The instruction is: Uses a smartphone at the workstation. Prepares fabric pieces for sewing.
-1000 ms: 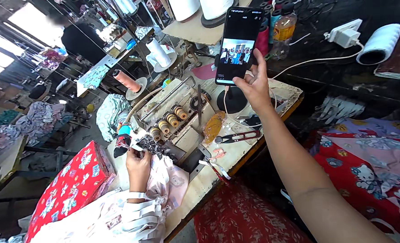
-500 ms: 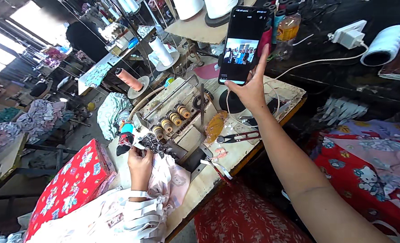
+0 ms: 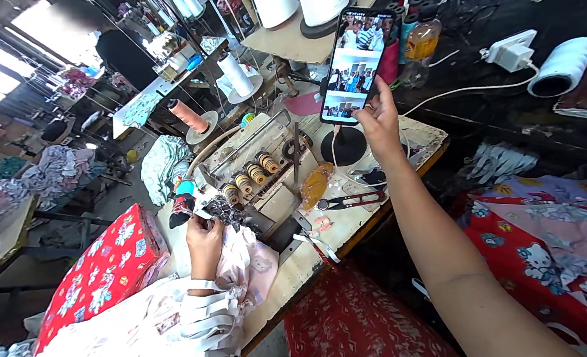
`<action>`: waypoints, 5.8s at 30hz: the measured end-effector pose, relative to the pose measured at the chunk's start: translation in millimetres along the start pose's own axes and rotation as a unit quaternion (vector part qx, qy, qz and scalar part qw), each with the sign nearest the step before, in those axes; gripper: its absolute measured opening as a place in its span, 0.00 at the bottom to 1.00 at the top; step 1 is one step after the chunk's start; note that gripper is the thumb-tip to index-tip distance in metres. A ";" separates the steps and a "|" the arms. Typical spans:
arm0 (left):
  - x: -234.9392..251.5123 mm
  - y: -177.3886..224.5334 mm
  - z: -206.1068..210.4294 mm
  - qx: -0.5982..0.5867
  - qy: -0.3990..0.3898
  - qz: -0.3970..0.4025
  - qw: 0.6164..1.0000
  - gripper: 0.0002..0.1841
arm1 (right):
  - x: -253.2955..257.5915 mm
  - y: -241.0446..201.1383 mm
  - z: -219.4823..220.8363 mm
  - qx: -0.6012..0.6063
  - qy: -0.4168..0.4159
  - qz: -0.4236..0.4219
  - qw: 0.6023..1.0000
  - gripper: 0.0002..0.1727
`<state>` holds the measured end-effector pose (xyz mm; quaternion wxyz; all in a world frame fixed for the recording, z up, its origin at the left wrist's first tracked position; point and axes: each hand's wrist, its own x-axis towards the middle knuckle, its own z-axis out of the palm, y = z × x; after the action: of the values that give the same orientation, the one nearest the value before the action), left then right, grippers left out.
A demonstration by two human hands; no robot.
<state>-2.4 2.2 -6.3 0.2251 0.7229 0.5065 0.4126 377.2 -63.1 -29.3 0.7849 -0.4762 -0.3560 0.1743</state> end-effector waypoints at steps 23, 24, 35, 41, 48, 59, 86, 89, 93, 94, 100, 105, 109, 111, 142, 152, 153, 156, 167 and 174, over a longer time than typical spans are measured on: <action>0.0 1.6 0.1 0.012 0.002 0.004 1.000 0.25 | 5.2 -2.9 -6.2 0.004 0.016 0.018 1.000 0.28; 0.0 1.4 0.1 0.013 0.001 0.004 1.000 0.25 | 5.2 -1.7 -7.0 0.006 0.011 0.020 1.000 0.28; 0.1 -0.1 0.4 -0.002 -0.001 0.002 1.000 0.24 | 4.9 0.1 -6.8 -0.023 -0.004 0.006 1.000 0.37; -0.2 0.9 0.6 -0.005 0.002 0.007 1.000 0.23 | 8.1 0.9 -6.7 -0.024 0.023 0.002 0.999 0.25; 0.2 0.1 0.0 -0.002 0.001 0.009 1.000 0.23 | 6.2 -1.3 -6.5 -0.004 0.015 0.001 1.000 0.26; 0.6 -1.0 0.2 -0.006 -0.001 0.007 1.000 0.25 | 4.7 1.1 -7.7 -0.014 -0.001 0.009 1.000 0.31; 0.8 -1.8 -0.2 0.006 0.002 0.008 1.000 0.24 | 5.6 0.4 -6.8 -0.016 0.021 0.000 1.000 0.27; 0.3 -0.9 0.0 -0.001 0.001 0.007 1.000 0.25 | 5.7 0.6 -7.0 -0.012 0.019 0.001 1.000 0.27; 0.1 -0.2 0.3 -0.006 0.001 0.006 1.000 0.24 | 5.5 0.7 -7.1 -0.009 0.017 0.003 1.000 0.28; 0.3 -0.3 0.2 -0.007 0.001 0.007 1.000 0.24 | 5.4 0.5 -7.1 -0.008 0.016 0.002 1.000 0.28; 0.3 0.2 0.6 -0.001 0.003 0.006 1.000 0.24 | 5.8 1.7 -8.2 -0.006 0.011 0.004 1.000 0.28; 1.1 -1.4 0.5 -0.002 0.002 0.009 1.000 0.24 | 5.8 2.4 -8.5 -0.004 0.008 -0.001 1.000 0.27; 1.1 -1.2 0.6 -0.007 0.002 0.006 1.000 0.25 | 5.6 2.5 -8.6 0.005 0.009 0.000 1.000 0.27; 0.7 -0.4 0.7 -0.003 0.001 0.008 1.000 0.26 | 5.5 2.3 -8.6 0.005 0.008 0.003 1.000 0.28; 0.0 0.0 0.3 0.003 -0.001 0.011 1.000 0.25 | 4.8 2.1 -8.1 -0.001 0.011 0.008 1.000 0.27; -0.3 1.8 1.0 -0.003 0.001 0.010 1.000 0.25 | 4.4 1.3 -7.8 0.001 0.009 0.007 1.000 0.27; -0.2 1.4 0.9 -0.003 0.001 0.010 1.000 0.25 | 4.3 1.1 -8.3 0.001 0.007 0.007 1.000 0.27; 0.0 1.2 1.2 -0.004 0.002 0.008 1.000 0.26 | 4.7 1.6 -8.5 0.001 0.011 0.010 1.000 0.27; 0.0 0.4 1.4 -0.011 0.001 0.009 1.000 0.26 | 1.5 4.0 -8.2 -0.001 -0.004 0.010 1.000 0.33; -0.2 1.9 0.6 0.008 0.000 0.001 1.000 0.26 | 2.3 2.3 -5.8 -0.013 -0.007 0.005 1.000 0.38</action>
<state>-0.9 1.3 -5.3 0.2189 0.7254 0.5086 0.4089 383.2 -64.2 -32.1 0.7757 -0.4866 -0.3610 0.1767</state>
